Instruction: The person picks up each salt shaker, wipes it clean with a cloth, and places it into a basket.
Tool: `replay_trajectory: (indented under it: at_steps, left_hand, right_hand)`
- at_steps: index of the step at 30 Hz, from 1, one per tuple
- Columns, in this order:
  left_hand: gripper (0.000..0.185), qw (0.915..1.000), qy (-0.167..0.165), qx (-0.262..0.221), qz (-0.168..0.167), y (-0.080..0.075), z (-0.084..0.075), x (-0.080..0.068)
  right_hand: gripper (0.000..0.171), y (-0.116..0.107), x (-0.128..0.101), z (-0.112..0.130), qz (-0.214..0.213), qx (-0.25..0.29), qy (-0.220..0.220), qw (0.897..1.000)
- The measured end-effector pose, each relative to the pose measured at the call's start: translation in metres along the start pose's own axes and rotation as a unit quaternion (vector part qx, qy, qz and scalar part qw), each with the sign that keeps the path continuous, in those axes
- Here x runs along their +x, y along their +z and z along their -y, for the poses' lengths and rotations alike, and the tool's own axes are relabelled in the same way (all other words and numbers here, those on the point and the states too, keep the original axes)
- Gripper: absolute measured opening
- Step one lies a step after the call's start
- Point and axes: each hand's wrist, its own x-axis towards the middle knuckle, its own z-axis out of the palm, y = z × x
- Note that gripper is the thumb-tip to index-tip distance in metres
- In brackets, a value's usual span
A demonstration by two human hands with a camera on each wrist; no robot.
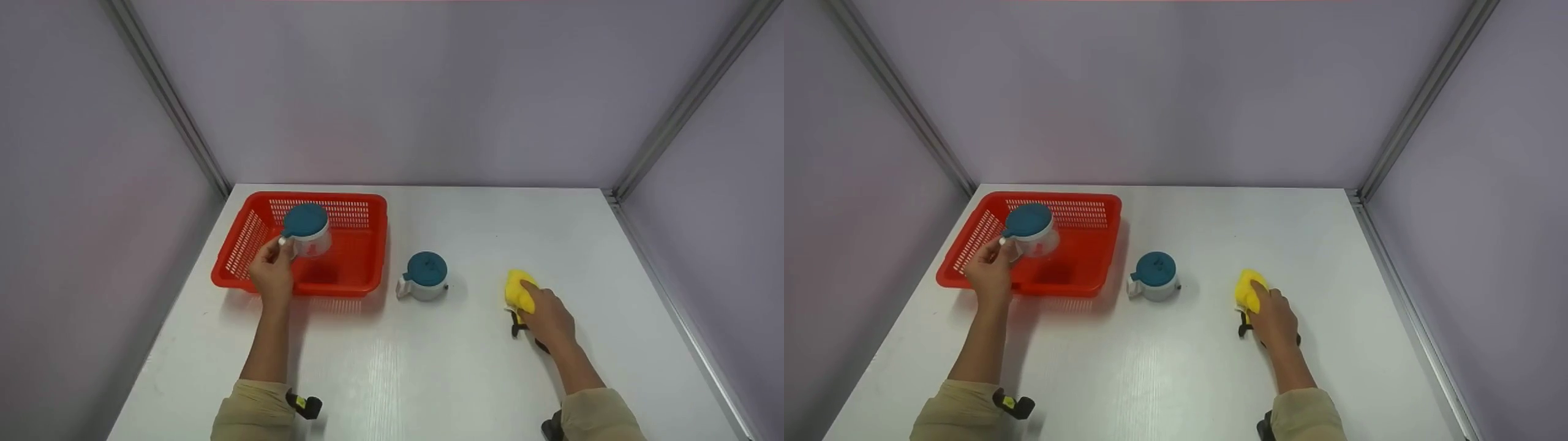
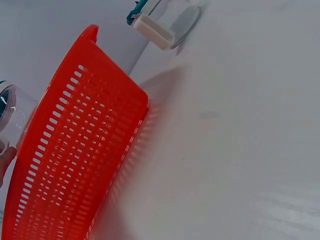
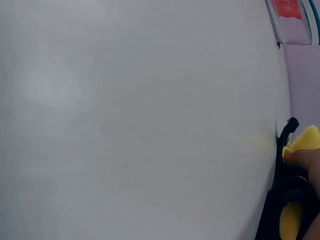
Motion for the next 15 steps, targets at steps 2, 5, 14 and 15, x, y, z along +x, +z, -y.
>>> replay_trajectory:
  at_steps: [2, 5, 14, 15]
  left_hand:
    - [0.039, 1.0, -0.002, 0.007, -0.004, -0.003, 0.001, 0.002]
    - [0.04, 0.9998, -0.011, 0.012, -0.011, -0.007, 0.002, 0.006]
    - [0.037, 0.9982, -0.019, 0.04, -0.04, -0.021, 0.007, 0.022]
    - [0.037, 0.9979, -0.02, 0.044, -0.044, -0.022, 0.008, 0.024]
  right_hand:
    - [0.068, 0.0, 0.0, -0.001, -0.002, -0.003, 0.002, 1.0]
    - [0.068, 0.0, 0.0, -0.001, -0.005, -0.003, 0.0, 1.0]
    - [0.068, 0.002, 0.001, -0.002, -0.004, 0.002, 0.005, 1.0]
    - [0.068, 0.003, 0.001, -0.002, -0.005, 0.003, 0.006, 1.0]
